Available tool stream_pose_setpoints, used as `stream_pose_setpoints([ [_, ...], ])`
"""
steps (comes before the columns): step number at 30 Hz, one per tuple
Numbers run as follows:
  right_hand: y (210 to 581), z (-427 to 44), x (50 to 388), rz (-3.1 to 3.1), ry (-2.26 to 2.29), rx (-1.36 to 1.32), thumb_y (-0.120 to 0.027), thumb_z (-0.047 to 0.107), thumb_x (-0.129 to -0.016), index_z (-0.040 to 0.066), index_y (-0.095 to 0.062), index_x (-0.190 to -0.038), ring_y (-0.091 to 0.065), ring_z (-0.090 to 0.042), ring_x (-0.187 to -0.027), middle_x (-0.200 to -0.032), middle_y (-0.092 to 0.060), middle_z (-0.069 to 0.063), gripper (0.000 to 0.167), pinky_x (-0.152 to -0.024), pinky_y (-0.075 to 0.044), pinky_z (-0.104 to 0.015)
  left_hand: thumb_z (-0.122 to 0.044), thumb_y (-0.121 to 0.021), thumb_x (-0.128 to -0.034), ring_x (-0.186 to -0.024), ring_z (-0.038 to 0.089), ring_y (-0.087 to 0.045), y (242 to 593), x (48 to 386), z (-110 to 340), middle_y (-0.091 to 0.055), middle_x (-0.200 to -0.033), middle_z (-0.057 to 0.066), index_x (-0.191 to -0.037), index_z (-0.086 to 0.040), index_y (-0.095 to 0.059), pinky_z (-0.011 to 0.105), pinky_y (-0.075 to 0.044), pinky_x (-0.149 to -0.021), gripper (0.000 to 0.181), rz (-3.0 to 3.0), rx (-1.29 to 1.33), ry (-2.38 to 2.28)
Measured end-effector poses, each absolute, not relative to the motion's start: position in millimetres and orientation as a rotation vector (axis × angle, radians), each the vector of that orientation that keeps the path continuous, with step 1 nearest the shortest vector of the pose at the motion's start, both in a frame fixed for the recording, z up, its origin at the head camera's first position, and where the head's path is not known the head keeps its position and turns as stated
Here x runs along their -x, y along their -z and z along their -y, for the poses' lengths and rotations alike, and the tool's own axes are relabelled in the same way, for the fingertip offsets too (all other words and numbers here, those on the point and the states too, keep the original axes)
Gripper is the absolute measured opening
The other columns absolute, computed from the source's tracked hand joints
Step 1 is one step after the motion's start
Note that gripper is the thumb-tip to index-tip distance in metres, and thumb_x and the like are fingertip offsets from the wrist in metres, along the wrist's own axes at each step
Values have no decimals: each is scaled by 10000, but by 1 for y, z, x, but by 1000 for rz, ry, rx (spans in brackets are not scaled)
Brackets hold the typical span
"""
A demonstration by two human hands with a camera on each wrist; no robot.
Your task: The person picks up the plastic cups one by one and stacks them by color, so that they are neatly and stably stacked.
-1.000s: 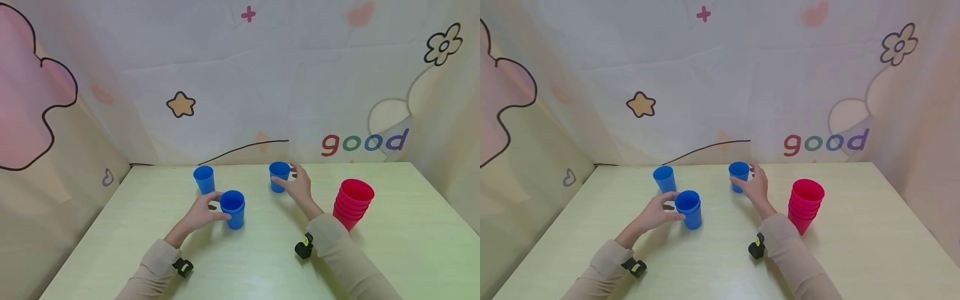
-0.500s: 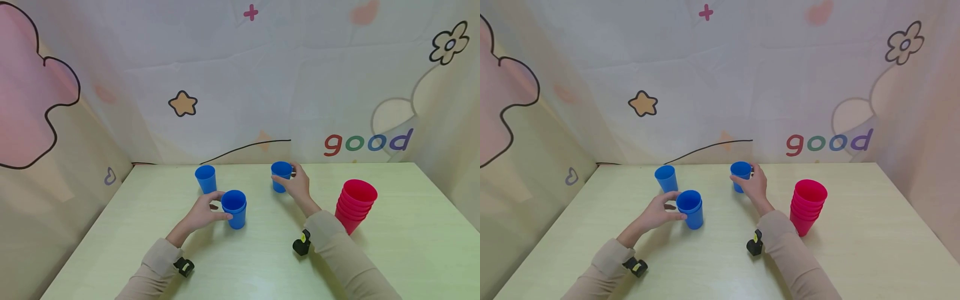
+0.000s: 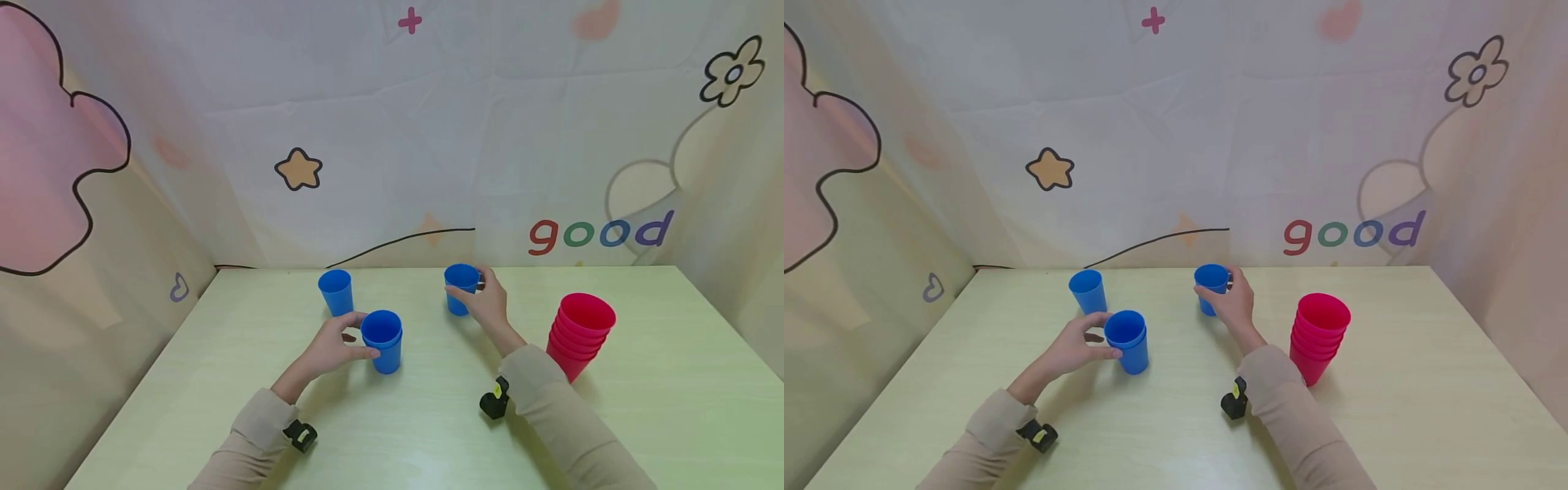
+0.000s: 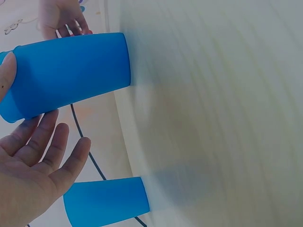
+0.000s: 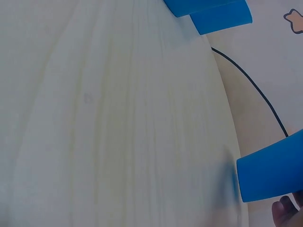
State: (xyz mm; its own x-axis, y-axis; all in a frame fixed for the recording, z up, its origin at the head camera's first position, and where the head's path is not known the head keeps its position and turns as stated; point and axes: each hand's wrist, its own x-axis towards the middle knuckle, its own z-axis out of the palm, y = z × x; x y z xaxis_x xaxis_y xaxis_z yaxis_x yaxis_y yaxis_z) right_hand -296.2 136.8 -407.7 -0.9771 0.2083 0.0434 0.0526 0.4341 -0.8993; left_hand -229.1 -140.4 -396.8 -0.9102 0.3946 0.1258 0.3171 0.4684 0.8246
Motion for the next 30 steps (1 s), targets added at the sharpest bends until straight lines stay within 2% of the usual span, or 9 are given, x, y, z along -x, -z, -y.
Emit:
stream_pose_setpoints([
  [12, 400, -139, 281, 2553, -1586, 201, -709, 385, -768, 89, -290, -1387, -375, -328, -1205, -1347, -395, -162, 803, -948, -381, -495, -220, -769, -733, -1029, 248, -514, 398, 230, 140, -602, -1127, 70, -1202, -41, -544, 450, -451, -857, 551, -2627, -624, -1439],
  [30, 389, -144, 260, 2537, -1587, 76, -724, 437, -729, 119, -330, -1365, -427, -328, -1163, -1316, -440, -137, 813, -885, -433, -487, -218, -767, -735, -1046, 251, -511, 395, 231, 138, -592, -1144, 78, -1211, -39, -537, 425, -456, -860, 558, -2642, -594, -1420],
])
